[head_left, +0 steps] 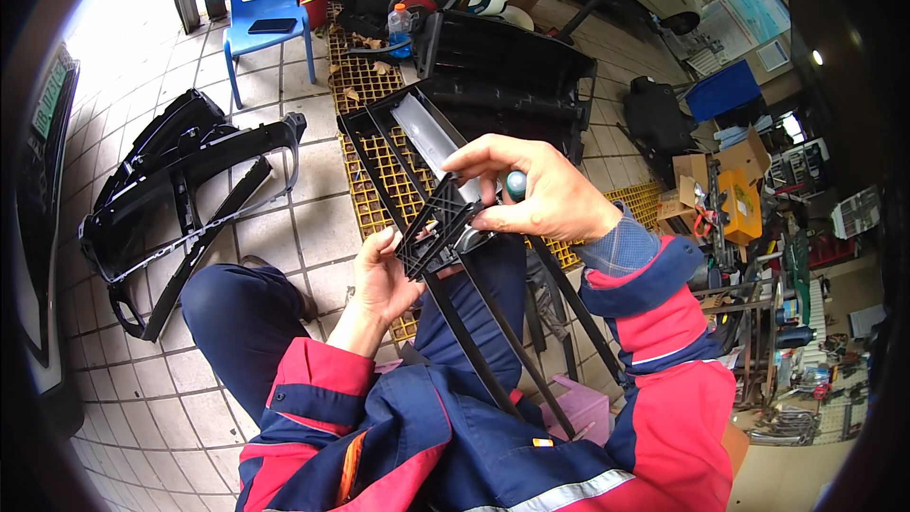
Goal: The person sits on the floor and uses a screwdriver to disassemble a black plastic car part, removing a small white component and setting the pieces aside.
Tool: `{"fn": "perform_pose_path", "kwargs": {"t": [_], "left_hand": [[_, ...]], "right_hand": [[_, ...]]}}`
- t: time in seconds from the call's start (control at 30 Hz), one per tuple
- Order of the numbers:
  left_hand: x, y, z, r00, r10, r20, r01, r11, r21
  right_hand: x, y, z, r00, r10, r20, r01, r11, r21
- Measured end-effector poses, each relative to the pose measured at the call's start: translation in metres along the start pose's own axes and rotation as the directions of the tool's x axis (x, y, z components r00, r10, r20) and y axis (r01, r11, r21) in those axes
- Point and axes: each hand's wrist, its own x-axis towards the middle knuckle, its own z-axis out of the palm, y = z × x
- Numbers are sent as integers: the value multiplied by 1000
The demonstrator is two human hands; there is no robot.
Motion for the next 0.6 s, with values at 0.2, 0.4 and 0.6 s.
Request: {"fn": "perform_pose_path", "kwargs": {"t": [0.2, 0.4, 0.6], "left_hand": [[2, 0, -2, 999, 4, -40, -1, 998, 58], [5, -1, -15, 1000, -1, 6, 1, 1000, -11], [8, -2, -27, 991, -51, 121, 55, 998, -37]], "right_hand": [[6, -10, 20, 991, -56, 122, 64, 995, -70], [6, -2, 24, 987, -105, 124, 154, 845, -512], [-8, 15, 14, 966, 230, 117, -81, 703, -707]]}}
